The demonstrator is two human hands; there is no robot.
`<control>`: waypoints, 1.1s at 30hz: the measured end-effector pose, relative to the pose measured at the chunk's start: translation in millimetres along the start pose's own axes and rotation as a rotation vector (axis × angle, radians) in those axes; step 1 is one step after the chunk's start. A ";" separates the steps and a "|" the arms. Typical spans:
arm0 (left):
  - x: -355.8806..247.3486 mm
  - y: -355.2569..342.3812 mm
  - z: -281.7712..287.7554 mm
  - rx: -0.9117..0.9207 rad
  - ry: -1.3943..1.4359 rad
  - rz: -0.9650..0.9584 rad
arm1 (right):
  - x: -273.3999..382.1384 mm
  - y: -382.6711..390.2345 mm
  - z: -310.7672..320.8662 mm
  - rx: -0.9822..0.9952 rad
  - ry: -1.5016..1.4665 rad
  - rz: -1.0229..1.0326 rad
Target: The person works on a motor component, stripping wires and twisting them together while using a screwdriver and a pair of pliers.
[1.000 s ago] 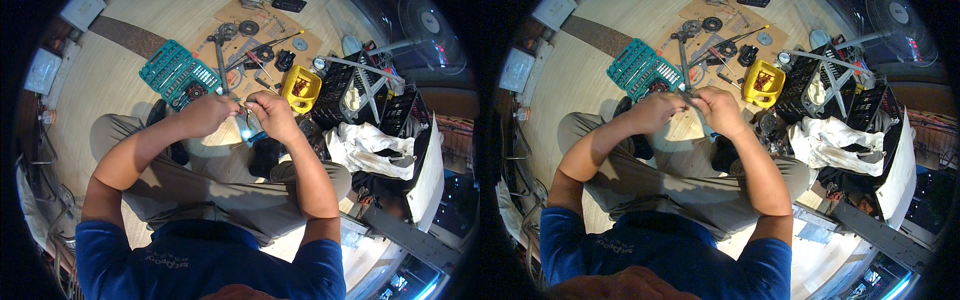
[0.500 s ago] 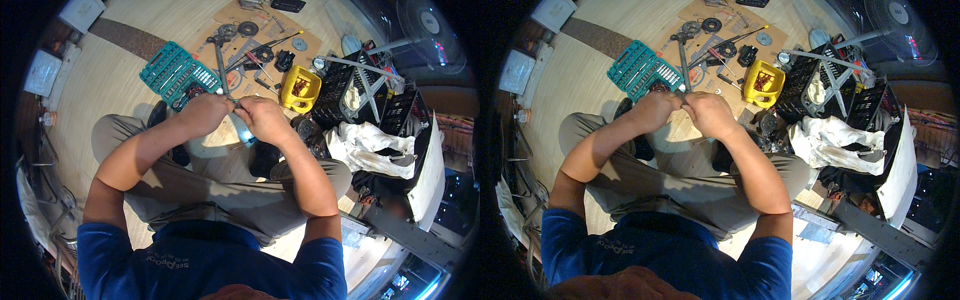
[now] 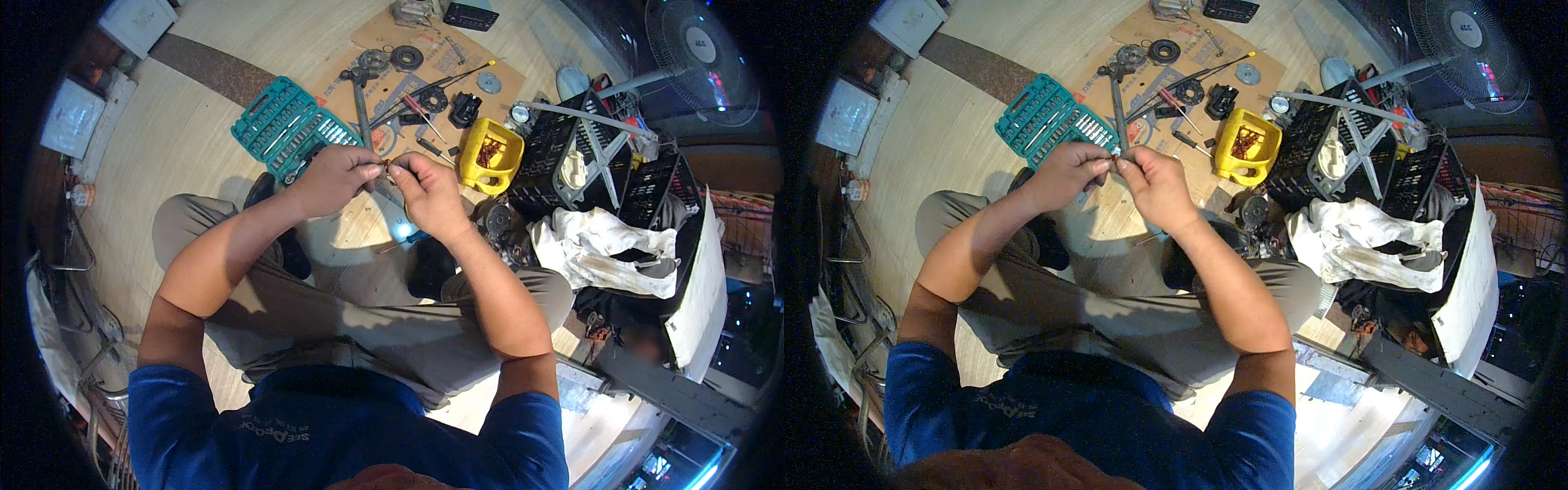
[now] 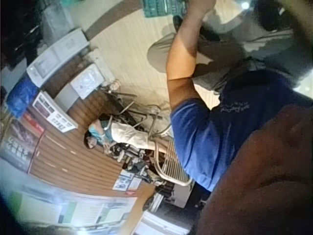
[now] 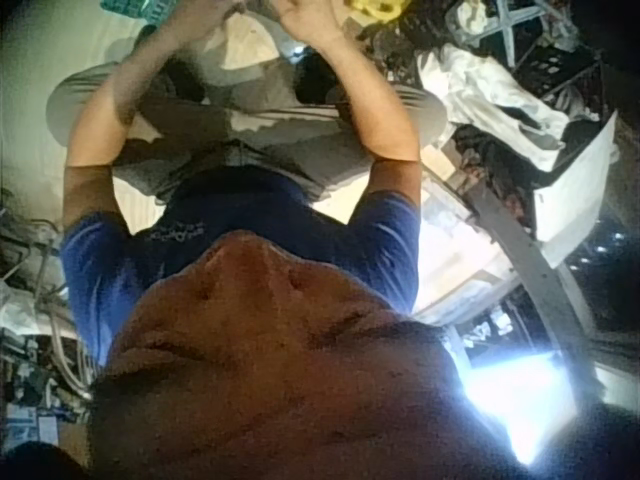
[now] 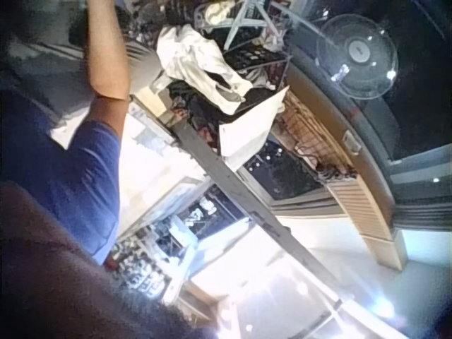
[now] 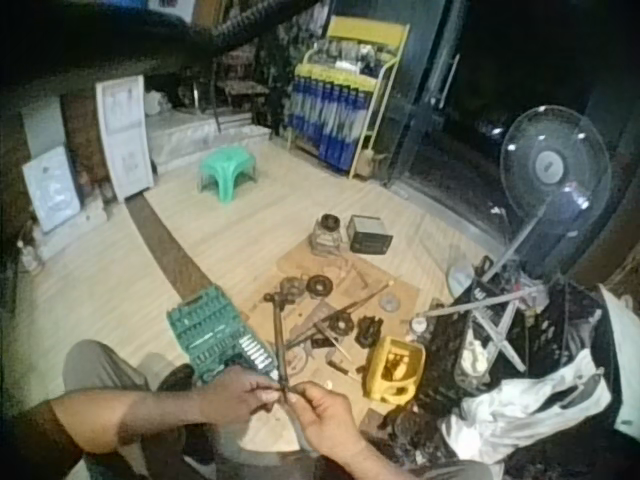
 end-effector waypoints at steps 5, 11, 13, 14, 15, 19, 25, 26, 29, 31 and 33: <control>-0.4 -5.8 -3.7 -0.266 -0.330 -0.251 | -4.9 0.3 -11.6 -0.162 0.048 0.056; -11.0 -0.1 -5.5 -0.154 -0.298 -0.199 | -16.7 -5.9 1.1 -0.169 -0.068 -0.055; -6.4 -1.7 2.8 0.241 0.257 0.184 | -11.1 -8.1 4.6 -0.124 -0.200 -0.084; -5.7 -1.3 7.1 0.239 0.258 0.184 | -7.4 -8.2 4.8 -0.122 -0.200 -0.084; -4.3 0.4 8.6 0.336 0.416 0.242 | -5.1 -7.3 4.1 -0.119 -0.259 -0.105; 8.2 -1.5 4.0 0.441 0.566 0.270 | -11.5 -6.2 -3.9 -0.137 -0.329 -0.127; 4.9 -1.5 -2.3 0.190 0.275 0.170 | -8.6 -5.0 -7.9 -0.188 -0.274 -0.127; 3.5 -0.7 -4.4 0.107 0.180 0.139 | -10.1 -5.3 -8.4 -0.188 -0.274 -0.128; -6.6 1.8 -8.9 -0.056 -0.244 -0.076 | -13.6 -5.1 -7.1 -0.210 -0.186 -0.157; 4.1 -1.5 -5.7 0.054 -0.001 -0.029 | -8.6 -6.5 -8.4 -0.209 -0.218 -0.149; 4.0 -1.2 -5.4 0.168 0.245 0.017 | -2.1 -5.1 -7.6 -0.211 -0.323 -0.186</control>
Point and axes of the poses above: each hand's wrist, its own y-axis away from the middle knuckle, its own z-axis out of the back of the hand, x = y × z, the point moved 2 cm from there along -y, towards the middle knuckle, and after that the axes turned 5 degrees about z, right-handed, at the moved point
